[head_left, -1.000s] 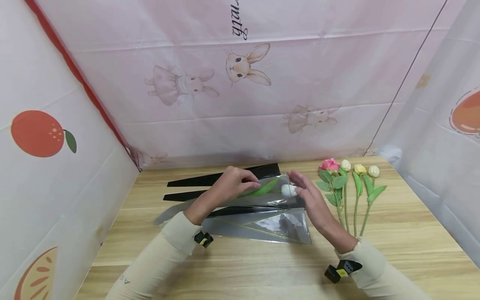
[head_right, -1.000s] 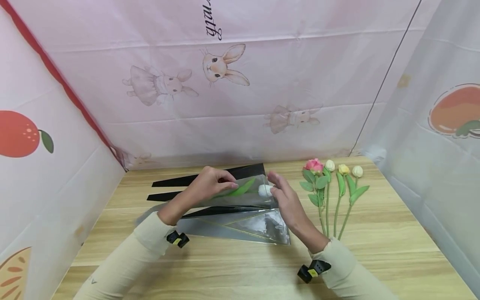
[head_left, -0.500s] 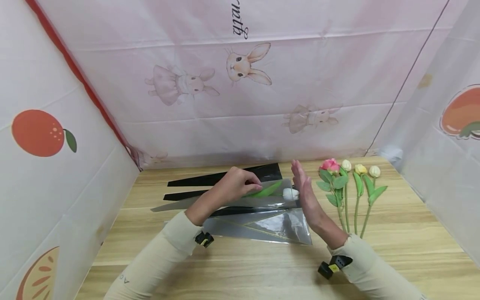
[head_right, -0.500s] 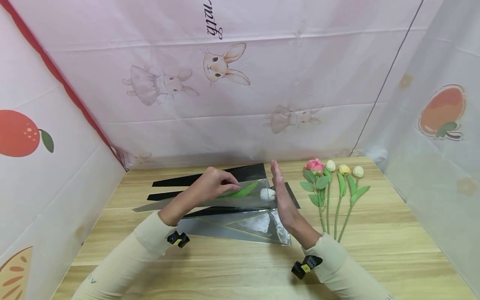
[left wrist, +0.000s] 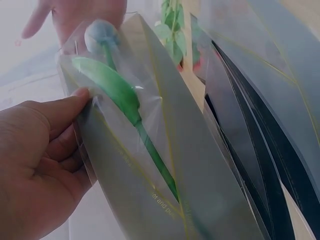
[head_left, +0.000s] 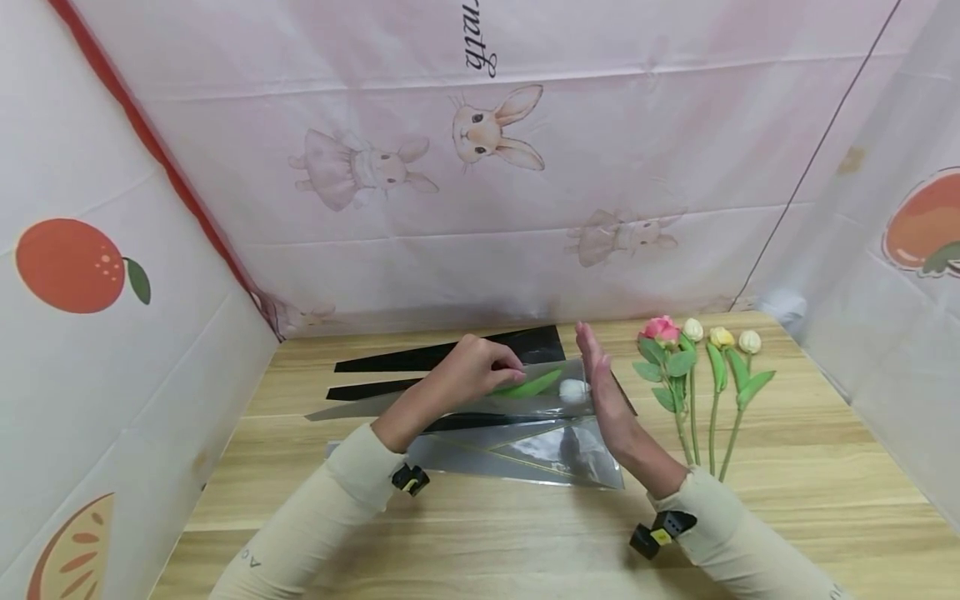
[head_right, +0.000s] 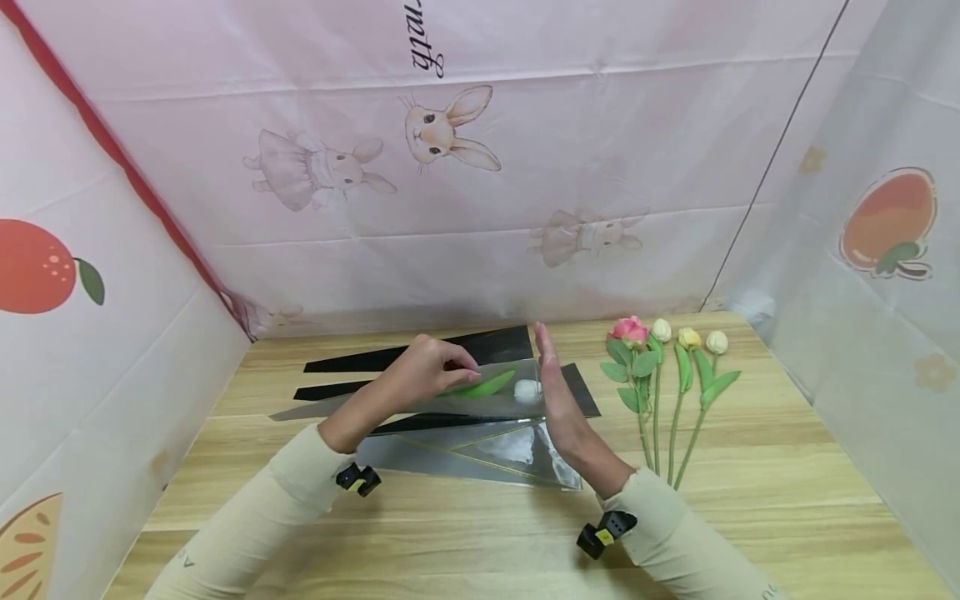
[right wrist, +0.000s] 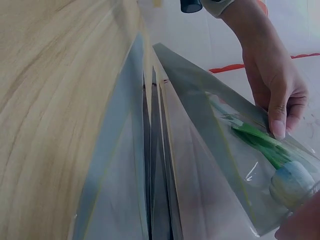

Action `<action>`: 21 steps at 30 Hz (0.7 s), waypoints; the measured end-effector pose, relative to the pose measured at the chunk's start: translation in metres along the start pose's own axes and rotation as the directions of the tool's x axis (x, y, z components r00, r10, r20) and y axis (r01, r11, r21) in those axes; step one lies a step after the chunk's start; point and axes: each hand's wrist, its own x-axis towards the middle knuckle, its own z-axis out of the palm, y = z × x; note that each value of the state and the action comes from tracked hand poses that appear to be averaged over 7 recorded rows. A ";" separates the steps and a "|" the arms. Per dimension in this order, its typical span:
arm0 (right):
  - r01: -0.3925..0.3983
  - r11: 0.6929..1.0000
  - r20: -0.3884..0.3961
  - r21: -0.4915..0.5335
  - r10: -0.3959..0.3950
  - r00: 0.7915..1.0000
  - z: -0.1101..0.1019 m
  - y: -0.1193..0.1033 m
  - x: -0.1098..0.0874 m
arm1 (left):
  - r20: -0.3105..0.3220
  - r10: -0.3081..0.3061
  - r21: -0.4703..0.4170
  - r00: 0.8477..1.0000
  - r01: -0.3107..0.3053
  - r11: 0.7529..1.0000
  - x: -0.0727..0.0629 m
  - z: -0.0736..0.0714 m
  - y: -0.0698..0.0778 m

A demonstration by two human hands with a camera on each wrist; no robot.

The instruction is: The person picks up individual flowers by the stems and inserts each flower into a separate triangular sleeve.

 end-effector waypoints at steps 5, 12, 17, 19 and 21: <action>-0.002 1.000 0.000 -0.015 0.002 1.000 0.002 0.002 0.000 | -0.005 0.003 -0.004 1.000 -0.003 1.000 0.000 0.000 0.001; -0.018 0.999 0.003 -0.047 0.018 1.000 0.002 0.002 -0.001 | -0.001 0.002 0.001 1.000 -0.002 1.000 0.002 0.002 0.003; -0.030 0.998 0.022 -0.052 0.031 0.999 0.002 0.002 -0.001 | 0.001 -0.014 0.009 1.000 0.014 1.000 0.001 0.002 0.004; -0.028 0.998 0.028 -0.058 0.030 0.999 0.002 0.003 -0.001 | 0.002 -0.015 0.010 1.000 0.015 1.000 0.001 0.002 0.004; -0.025 0.997 0.032 -0.067 0.027 0.999 0.002 0.005 0.000 | 0.005 -0.017 0.010 1.000 0.016 1.000 0.000 0.003 0.004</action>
